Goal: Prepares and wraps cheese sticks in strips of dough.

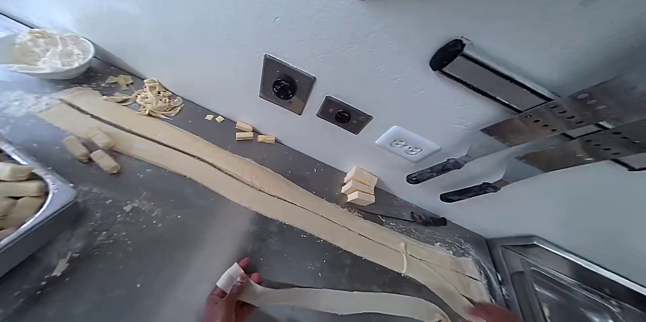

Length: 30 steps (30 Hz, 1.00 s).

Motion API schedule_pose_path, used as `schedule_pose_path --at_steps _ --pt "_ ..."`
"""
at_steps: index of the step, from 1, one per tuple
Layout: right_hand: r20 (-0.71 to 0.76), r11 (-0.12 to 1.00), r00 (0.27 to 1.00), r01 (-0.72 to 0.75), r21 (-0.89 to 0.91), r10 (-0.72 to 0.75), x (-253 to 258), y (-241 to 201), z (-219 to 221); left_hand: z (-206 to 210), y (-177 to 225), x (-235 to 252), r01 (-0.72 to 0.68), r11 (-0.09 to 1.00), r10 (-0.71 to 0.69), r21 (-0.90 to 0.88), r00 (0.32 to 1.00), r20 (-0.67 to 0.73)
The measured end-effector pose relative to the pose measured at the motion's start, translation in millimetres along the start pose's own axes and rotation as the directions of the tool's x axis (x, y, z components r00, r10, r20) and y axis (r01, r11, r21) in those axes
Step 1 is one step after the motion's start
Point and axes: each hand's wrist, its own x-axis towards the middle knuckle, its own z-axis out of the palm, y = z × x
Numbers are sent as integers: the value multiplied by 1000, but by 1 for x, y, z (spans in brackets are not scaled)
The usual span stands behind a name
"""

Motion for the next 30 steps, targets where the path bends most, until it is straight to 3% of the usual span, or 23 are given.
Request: schedule_pose_path --at_steps 2,4,6,9,14,16,18,20,22,25,28,30 --pt "-226 976 956 209 68 -189 37 -54 14 -4 6 2 -53 997 52 62 998 33" --pt "-453 938 856 329 110 -247 73 -119 18 -2 11 2 -69 993 68 92 997 19" --pt "-591 918 763 386 91 -262 107 -175 16 1 11 4 -80 993 81 86 997 -9" --pt "-719 906 613 419 -58 -329 153 -217 18 6 11 10 -103 994 104 36 993 -48" --pt "-646 885 629 434 -172 -434 170 -225 19 6 21 22 -171 985 172 28 984 -53" --pt "-604 895 670 401 -195 -432 166 -226 13 4 25 29 -180 983 183 42 982 -57" --pt "-607 919 711 383 -90 -356 155 -227 6 5 28 32 -177 984 179 33 980 -87" --pt "-658 887 722 426 179 -214 136 -235 3 6 32 34 -173 985 173 8 978 -113" --pt "-616 760 776 482 436 -139 113 -250 14 6 35 35 -185 983 184 1 974 -131" --pt "-441 542 863 500 676 -245 78 -292 62 0 35 40 -220 975 222 33 965 -142" --pt "-493 316 800 592 742 -341 54 -349 113 -1 35 43 -230 972 236 56 961 -148" --pt "-588 258 717 690 676 -375 51 -380 135 -2 35 42 -214 975 222 67 964 -150"
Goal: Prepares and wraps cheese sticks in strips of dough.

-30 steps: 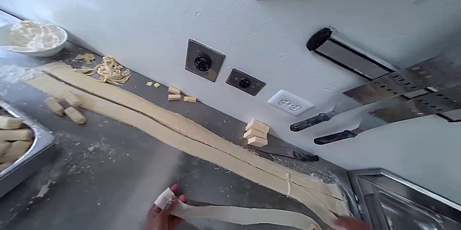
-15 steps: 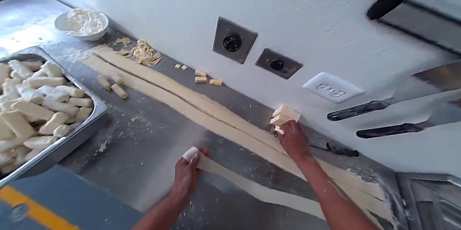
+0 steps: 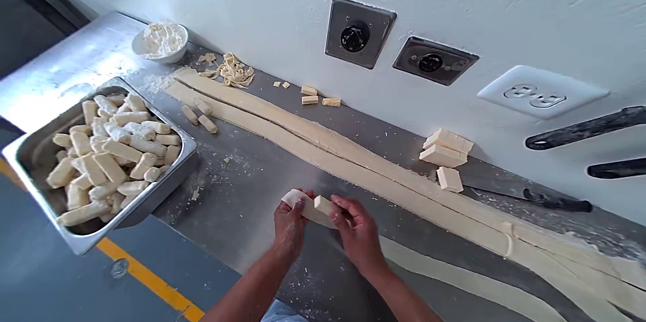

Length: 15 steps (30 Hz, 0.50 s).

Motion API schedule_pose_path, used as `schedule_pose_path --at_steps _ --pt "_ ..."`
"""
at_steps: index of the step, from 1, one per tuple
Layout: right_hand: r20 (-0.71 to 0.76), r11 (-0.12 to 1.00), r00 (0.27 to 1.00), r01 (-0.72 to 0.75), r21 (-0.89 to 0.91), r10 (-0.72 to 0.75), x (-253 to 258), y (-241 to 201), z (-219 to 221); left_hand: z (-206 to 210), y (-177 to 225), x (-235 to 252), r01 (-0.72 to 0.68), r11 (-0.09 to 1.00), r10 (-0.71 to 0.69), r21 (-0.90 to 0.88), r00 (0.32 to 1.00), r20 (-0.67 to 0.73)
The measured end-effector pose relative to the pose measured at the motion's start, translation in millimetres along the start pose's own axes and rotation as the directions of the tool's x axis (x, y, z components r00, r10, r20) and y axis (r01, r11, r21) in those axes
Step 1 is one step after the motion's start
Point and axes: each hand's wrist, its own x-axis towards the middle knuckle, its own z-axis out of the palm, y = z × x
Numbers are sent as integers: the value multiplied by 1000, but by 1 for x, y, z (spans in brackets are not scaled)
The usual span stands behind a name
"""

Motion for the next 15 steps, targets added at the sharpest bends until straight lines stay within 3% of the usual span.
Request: schedule_pose_path --at_steps 6,10,12,15 --pt "22 924 969 241 -296 -245 7 17 45 -11 11 10 -35 999 36 19 999 -33" --pt "50 889 968 245 -388 -245 8 15 50 -20 25 19 -235 965 241 119 970 -37" --pt "67 886 971 235 -399 -228 9 12 50 -26 16 13 -446 868 421 217 894 151" --pt "42 899 975 218 -381 -219 9 18 47 -32 -15 4 -760 521 525 388 644 557"
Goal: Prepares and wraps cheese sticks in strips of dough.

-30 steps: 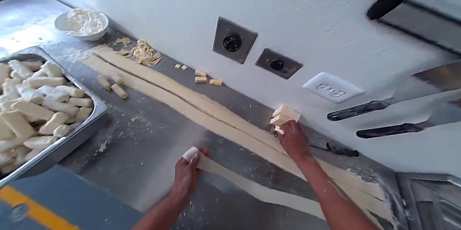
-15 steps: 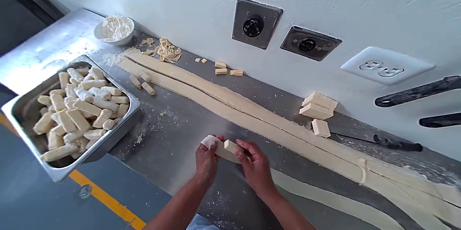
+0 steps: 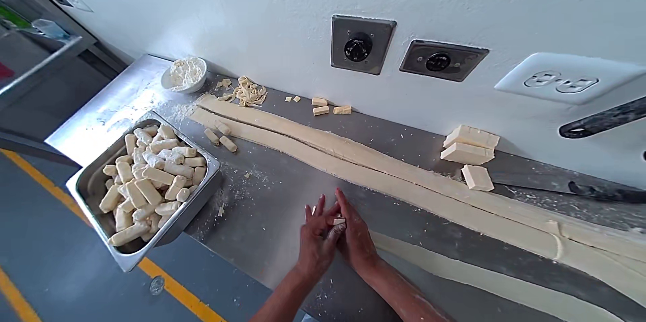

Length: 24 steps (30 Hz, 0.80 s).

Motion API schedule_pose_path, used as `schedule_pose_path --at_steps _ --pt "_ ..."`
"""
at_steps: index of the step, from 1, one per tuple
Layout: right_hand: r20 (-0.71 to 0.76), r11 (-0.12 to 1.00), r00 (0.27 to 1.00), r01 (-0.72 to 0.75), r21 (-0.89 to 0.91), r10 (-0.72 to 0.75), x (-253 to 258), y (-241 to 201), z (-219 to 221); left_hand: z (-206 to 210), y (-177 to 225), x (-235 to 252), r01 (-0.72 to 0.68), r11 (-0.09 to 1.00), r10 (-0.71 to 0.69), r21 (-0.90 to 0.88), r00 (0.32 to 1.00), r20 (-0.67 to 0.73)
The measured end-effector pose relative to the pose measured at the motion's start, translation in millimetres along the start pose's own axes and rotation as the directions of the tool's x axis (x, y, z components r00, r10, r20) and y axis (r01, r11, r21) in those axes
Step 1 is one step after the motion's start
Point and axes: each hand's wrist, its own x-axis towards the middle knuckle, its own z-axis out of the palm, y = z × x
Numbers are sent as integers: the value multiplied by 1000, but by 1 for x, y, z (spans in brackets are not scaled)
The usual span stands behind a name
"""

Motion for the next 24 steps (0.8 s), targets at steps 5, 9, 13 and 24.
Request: schedule_pose_path --at_steps 5,9,13,24 --pt "18 1000 1000 0 17 -1 -6 24 -27 12 -19 -3 -216 853 169 476 976 141" --pt "455 944 887 -212 252 77 31 13 -47 2 -10 4 -254 888 265 383 964 26" --pt "875 797 479 -557 234 78 80 2 -40 -26 11 17 -328 897 347 297 938 -13" --pt "887 760 266 -636 -133 378 101 16 -85 -47 -7 31 -356 834 385 422 923 17"
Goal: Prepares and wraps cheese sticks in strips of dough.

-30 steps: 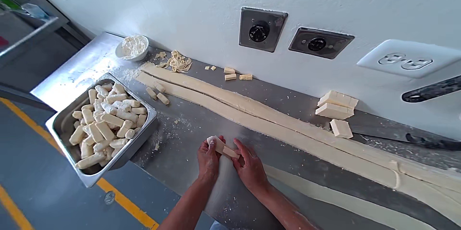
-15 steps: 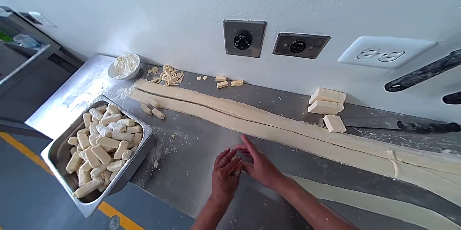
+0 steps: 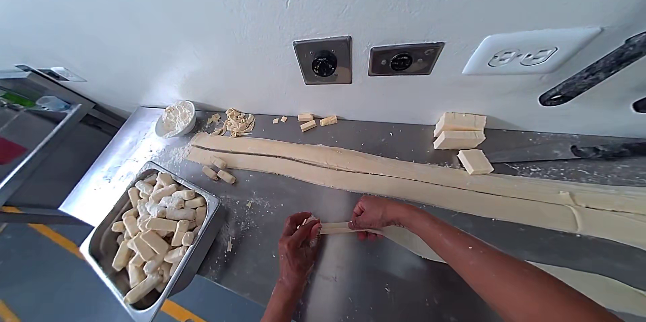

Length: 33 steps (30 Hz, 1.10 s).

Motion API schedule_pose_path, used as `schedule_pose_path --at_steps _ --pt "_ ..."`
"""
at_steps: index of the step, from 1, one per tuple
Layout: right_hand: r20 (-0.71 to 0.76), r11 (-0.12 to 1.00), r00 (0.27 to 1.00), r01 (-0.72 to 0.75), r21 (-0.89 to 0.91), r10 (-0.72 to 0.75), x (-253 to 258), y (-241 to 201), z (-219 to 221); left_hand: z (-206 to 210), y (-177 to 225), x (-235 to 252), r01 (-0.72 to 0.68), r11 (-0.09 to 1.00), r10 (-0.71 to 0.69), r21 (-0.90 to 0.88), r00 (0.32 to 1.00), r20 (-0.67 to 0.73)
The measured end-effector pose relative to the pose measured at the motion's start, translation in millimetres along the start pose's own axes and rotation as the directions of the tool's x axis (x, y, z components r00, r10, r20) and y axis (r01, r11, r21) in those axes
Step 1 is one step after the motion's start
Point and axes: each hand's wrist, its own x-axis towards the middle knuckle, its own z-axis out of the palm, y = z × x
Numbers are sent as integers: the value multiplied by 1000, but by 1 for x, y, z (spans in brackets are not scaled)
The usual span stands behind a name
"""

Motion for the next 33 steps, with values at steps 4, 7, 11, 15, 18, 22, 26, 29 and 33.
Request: schedule_pose_path --at_steps 4,7,11,15,18,22,26,29,33 --pt "-62 957 998 -40 -286 24 -11 -8 -10 -4 -4 5 79 997 -80 -20 996 -32" --pt "-53 904 993 -119 -410 107 -20 1 -13 -4 -10 5 179 978 -182 108 983 20" --pt "27 939 999 -10 -343 21 -32 20 -7 -4 -7 -11 81 967 -122 243 980 159" --pt "21 968 996 89 -234 -87 -47 41 10 -15 3 -24 -15 953 -70 301 961 268" --pt "14 987 1000 11 -160 -9 -57 54 27 -19 0 -19 30 960 -103 277 961 255" --pt "-31 995 999 31 -97 -34 -68 66 41 -4 -9 -31 69 979 -115 190 963 242" --pt "10 994 996 93 -54 -93 -75 73 60 12 0 -34 55 979 -86 197 985 152" --pt "69 993 990 120 -1 -120 -82 69 72 14 6 -39 -47 977 -11 206 962 271" --pt "106 991 985 134 30 -136 -83 63 85 0 3 -34 12 991 -52 136 953 299"
